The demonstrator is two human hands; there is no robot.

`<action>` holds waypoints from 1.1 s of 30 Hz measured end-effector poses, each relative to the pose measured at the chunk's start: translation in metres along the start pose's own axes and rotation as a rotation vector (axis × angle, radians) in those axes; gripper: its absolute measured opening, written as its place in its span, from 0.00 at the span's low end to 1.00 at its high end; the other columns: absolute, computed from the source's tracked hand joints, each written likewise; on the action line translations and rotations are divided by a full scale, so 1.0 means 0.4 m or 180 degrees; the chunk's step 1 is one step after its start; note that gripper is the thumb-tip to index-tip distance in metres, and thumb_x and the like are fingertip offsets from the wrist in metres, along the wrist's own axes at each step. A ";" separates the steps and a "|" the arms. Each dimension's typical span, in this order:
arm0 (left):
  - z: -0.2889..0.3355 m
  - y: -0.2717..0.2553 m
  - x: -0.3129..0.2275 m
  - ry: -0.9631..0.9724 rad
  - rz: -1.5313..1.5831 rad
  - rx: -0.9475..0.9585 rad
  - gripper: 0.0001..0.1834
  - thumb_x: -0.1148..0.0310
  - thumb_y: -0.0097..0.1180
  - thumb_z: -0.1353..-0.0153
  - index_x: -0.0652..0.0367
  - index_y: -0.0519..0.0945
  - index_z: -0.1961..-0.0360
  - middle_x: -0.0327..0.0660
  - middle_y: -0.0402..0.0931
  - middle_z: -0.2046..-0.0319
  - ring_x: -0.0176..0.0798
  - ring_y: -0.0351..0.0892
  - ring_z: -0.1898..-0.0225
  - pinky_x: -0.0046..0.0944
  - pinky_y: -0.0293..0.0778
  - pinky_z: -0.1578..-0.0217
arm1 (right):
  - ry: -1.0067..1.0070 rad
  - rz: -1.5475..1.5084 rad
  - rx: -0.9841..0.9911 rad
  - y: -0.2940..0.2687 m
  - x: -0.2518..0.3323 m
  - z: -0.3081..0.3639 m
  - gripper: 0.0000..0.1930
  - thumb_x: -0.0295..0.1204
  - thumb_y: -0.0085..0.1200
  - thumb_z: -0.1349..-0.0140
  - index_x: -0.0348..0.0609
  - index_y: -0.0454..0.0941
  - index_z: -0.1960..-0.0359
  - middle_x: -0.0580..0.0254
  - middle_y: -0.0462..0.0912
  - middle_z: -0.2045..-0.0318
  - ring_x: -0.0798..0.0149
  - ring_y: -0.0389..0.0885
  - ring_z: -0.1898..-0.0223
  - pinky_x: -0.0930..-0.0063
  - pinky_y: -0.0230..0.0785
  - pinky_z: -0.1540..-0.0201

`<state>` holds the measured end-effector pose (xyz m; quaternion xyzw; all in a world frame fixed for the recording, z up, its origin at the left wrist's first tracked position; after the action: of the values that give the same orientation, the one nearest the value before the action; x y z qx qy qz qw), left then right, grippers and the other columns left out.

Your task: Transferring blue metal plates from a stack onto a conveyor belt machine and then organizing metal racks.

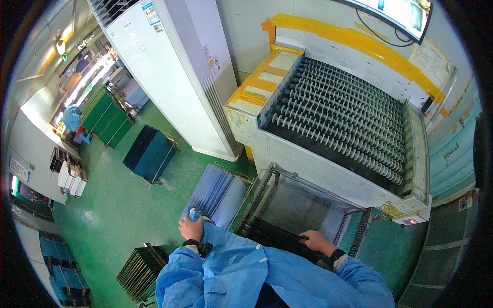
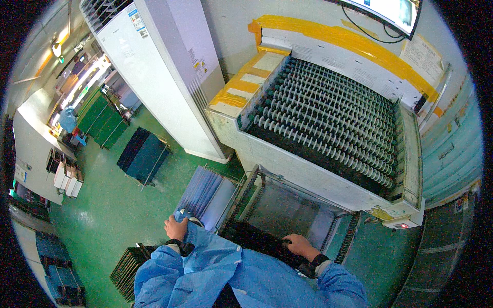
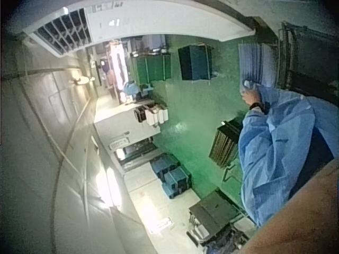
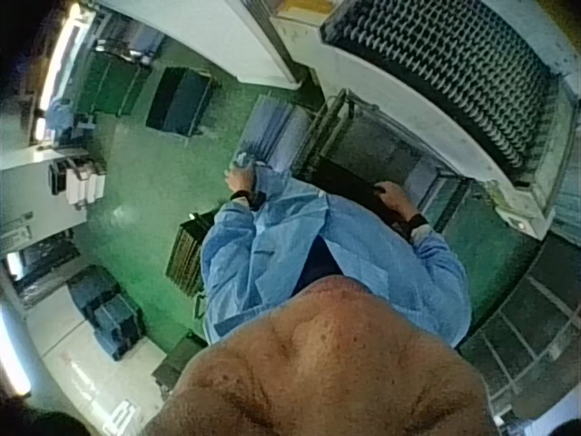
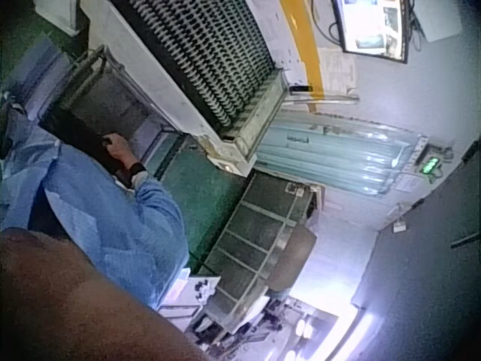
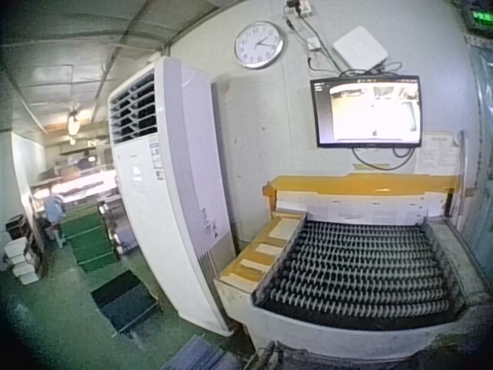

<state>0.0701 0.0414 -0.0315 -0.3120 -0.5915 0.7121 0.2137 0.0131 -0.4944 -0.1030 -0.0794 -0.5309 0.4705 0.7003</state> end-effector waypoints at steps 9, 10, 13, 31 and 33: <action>0.005 -0.012 -0.010 -0.0037 0.0066 0.0089 0.43 0.41 0.67 0.53 0.58 0.73 0.41 0.57 0.70 0.45 0.64 0.70 0.43 0.57 0.70 0.44 | -0.0033 -0.0009 -0.0058 -0.003 0.004 0.002 0.20 0.41 0.57 0.41 0.48 0.82 0.49 0.47 0.83 0.51 0.44 0.79 0.48 0.55 0.72 0.45; 0.005 -0.011 -0.008 -0.0041 0.0063 0.0078 0.43 0.41 0.67 0.53 0.58 0.73 0.41 0.56 0.70 0.45 0.64 0.70 0.43 0.57 0.71 0.44 | -0.0045 0.0006 -0.0075 -0.004 0.006 0.002 0.20 0.41 0.57 0.41 0.48 0.82 0.49 0.47 0.83 0.52 0.44 0.79 0.48 0.55 0.72 0.45; 0.005 -0.010 -0.007 -0.0036 0.0040 0.0075 0.43 0.41 0.67 0.53 0.58 0.73 0.41 0.56 0.70 0.45 0.64 0.70 0.43 0.57 0.71 0.44 | -0.0032 -0.0017 -0.0105 -0.004 0.005 0.003 0.20 0.41 0.57 0.41 0.48 0.82 0.49 0.47 0.83 0.52 0.44 0.79 0.48 0.55 0.72 0.45; 0.006 -0.003 0.000 -0.0018 0.0067 -0.0028 0.41 0.46 0.68 0.53 0.57 0.74 0.41 0.55 0.70 0.46 0.63 0.71 0.44 0.59 0.73 0.48 | 0.0050 -0.0041 -0.0006 0.003 -0.004 -0.001 0.21 0.43 0.57 0.40 0.49 0.82 0.48 0.47 0.82 0.51 0.44 0.78 0.47 0.54 0.70 0.43; 0.005 -0.004 0.001 -0.0013 0.0061 -0.0044 0.41 0.45 0.68 0.53 0.57 0.74 0.41 0.55 0.70 0.47 0.63 0.71 0.45 0.59 0.73 0.48 | 0.0075 -0.0033 0.0000 -0.001 0.003 0.001 0.21 0.44 0.57 0.40 0.49 0.82 0.49 0.47 0.82 0.50 0.44 0.78 0.46 0.54 0.70 0.43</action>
<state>0.0684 0.0403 -0.0299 -0.3176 -0.5939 0.7106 0.2035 0.0130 -0.4937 -0.1019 -0.0822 -0.5230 0.4660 0.7090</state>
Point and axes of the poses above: each hand's wrist, its own z-axis away from the middle knuckle, its own y-axis out of the palm, x = y × z, the point moved 6 cm from there along -z, towards the middle knuckle
